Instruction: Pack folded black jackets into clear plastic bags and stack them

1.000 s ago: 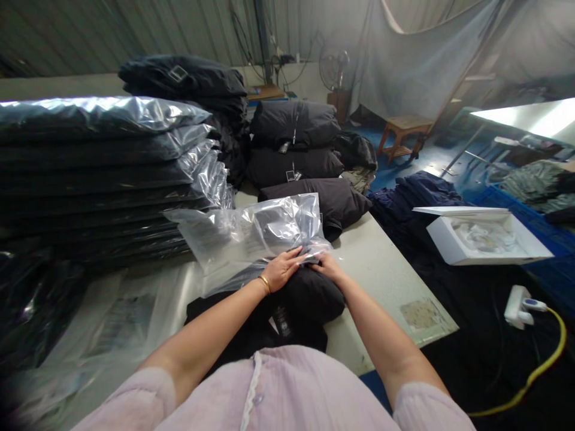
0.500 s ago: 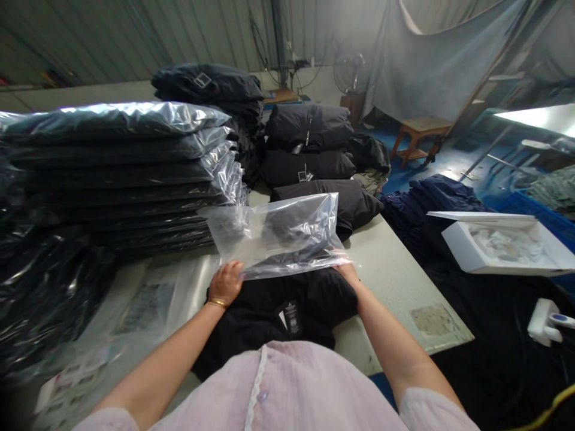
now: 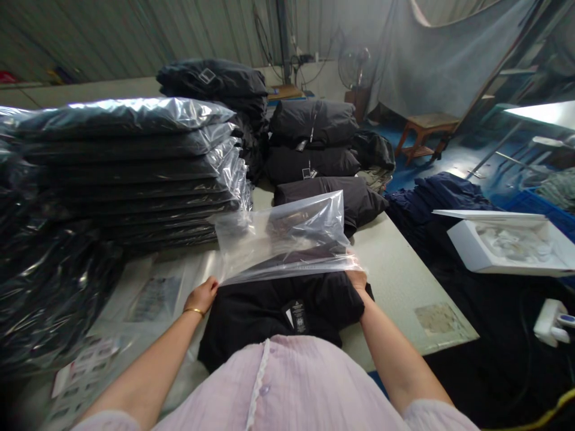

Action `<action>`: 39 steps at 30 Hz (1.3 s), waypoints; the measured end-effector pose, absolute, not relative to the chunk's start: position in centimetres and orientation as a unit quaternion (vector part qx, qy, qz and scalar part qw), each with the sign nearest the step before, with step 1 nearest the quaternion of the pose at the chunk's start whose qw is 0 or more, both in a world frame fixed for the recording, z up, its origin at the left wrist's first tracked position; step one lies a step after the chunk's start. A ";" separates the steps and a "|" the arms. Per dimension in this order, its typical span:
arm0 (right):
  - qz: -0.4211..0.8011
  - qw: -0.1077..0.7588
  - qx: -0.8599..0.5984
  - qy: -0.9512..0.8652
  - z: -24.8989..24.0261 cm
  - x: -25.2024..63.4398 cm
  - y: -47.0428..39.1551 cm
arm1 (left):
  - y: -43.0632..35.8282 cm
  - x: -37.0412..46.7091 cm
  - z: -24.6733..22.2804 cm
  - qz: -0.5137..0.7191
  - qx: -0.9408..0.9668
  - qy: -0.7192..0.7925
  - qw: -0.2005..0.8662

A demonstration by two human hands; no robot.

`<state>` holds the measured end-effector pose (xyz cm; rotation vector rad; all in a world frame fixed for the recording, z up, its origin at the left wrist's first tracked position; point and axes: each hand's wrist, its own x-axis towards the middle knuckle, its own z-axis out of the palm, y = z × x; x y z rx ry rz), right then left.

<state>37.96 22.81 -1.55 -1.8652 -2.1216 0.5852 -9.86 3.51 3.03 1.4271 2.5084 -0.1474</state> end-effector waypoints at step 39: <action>0.221 0.241 -0.714 -0.619 5.0 49.0 8.4 | 0.8 -5.8 0.6 0.223 0.406 0.865 0.193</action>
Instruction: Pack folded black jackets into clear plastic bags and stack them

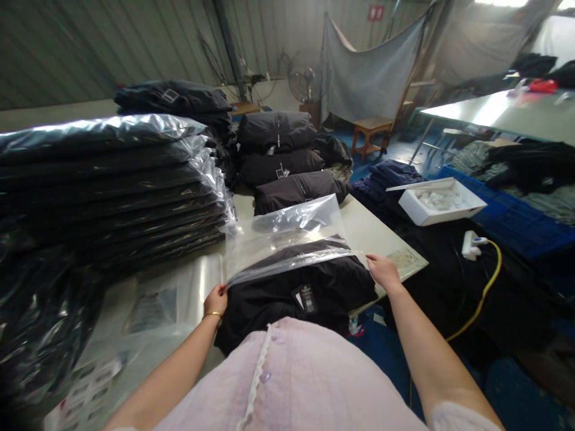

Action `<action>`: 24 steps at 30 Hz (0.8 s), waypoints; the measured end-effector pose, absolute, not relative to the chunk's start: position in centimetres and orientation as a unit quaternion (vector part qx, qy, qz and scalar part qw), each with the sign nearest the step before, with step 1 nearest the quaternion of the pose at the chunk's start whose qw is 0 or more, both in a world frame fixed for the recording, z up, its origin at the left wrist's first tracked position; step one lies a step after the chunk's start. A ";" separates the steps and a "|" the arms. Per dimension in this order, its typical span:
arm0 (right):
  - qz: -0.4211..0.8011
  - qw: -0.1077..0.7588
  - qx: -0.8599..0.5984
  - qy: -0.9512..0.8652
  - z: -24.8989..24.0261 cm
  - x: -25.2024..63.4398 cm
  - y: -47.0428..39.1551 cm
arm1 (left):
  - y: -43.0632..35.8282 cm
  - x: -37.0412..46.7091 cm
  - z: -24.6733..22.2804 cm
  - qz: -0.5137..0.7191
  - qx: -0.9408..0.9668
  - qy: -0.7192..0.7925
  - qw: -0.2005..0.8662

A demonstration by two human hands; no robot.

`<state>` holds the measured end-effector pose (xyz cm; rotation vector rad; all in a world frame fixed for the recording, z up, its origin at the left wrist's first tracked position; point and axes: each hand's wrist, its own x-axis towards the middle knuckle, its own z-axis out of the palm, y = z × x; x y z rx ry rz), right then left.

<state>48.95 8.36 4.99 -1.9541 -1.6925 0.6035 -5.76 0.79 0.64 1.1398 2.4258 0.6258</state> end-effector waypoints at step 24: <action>0.226 -0.007 -0.572 -0.789 5.1 6.4 -6.2 | 0.6 -7.2 -0.5 0.232 0.517 0.782 0.260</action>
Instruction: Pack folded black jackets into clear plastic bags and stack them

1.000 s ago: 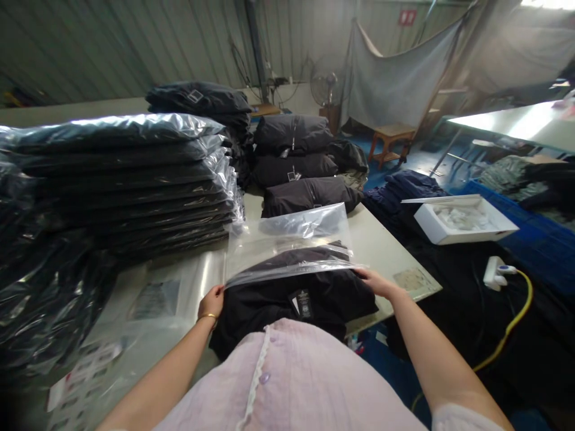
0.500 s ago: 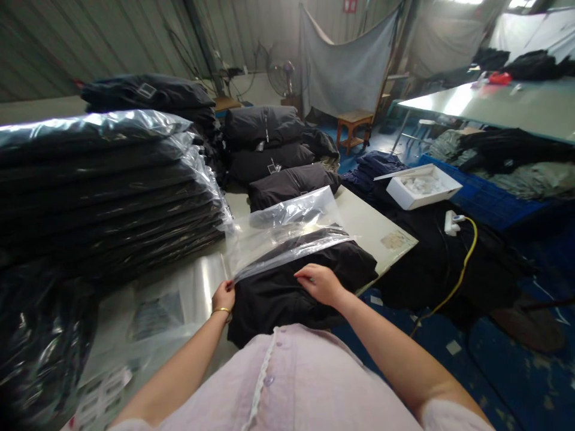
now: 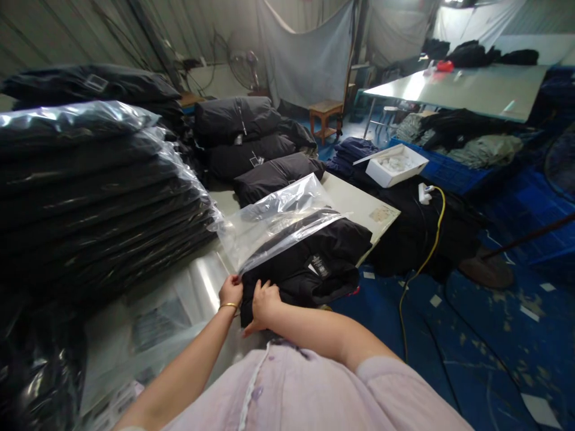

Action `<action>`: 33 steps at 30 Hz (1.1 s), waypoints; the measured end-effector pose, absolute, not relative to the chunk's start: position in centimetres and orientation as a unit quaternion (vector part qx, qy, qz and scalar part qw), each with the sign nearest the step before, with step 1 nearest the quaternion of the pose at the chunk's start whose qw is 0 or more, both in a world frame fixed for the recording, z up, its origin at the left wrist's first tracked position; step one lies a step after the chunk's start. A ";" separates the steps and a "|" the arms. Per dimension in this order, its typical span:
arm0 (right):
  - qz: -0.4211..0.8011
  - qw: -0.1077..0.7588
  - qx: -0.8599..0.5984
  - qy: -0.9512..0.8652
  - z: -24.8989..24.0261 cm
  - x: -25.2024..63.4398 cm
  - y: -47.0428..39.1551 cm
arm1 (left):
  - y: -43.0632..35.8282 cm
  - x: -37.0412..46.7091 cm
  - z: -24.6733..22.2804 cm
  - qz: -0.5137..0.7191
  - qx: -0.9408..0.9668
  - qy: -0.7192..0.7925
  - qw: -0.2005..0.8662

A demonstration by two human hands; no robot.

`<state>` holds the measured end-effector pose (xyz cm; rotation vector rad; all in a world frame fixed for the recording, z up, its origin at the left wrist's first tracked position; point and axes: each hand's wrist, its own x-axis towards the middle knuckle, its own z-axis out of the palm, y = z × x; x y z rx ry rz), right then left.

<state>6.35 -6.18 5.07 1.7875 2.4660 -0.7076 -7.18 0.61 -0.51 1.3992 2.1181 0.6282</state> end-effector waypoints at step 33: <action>-0.207 -0.222 0.697 0.649 7.6 13.1 -3.5 | -3.7 -7.7 2.4 0.194 0.841 0.491 0.118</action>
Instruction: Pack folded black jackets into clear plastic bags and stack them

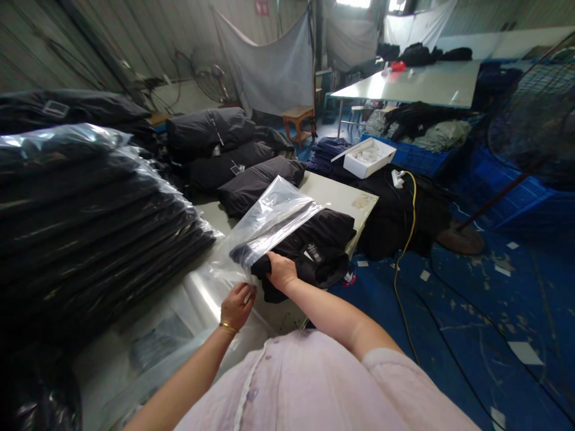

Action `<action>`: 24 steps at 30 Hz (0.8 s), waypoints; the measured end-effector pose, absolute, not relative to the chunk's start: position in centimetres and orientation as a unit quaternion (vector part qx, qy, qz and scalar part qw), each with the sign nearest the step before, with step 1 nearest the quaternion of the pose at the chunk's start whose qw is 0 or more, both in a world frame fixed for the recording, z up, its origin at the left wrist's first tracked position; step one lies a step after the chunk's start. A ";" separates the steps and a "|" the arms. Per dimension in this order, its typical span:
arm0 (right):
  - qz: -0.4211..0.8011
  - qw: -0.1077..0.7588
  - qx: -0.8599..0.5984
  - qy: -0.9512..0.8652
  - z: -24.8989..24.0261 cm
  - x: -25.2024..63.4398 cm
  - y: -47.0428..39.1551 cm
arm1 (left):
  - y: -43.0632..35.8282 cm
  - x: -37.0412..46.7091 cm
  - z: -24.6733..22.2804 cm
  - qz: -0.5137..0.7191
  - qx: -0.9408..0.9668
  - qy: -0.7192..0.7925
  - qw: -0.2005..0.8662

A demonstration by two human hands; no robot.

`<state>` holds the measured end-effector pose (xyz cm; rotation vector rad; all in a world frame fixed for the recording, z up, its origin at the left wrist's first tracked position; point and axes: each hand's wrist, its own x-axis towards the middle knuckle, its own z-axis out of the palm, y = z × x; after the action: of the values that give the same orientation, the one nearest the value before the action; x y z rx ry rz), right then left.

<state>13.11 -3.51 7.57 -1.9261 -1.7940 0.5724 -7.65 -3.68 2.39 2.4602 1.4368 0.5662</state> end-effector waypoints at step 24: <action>0.129 0.304 -0.580 -0.745 6.9 21.6 -7.3 | 0.3 -4.2 3.7 0.279 0.805 0.523 0.041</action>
<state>21.61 -7.31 6.93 -1.5359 -1.9725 0.3426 -4.23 0.30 3.68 2.4634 1.5999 0.8545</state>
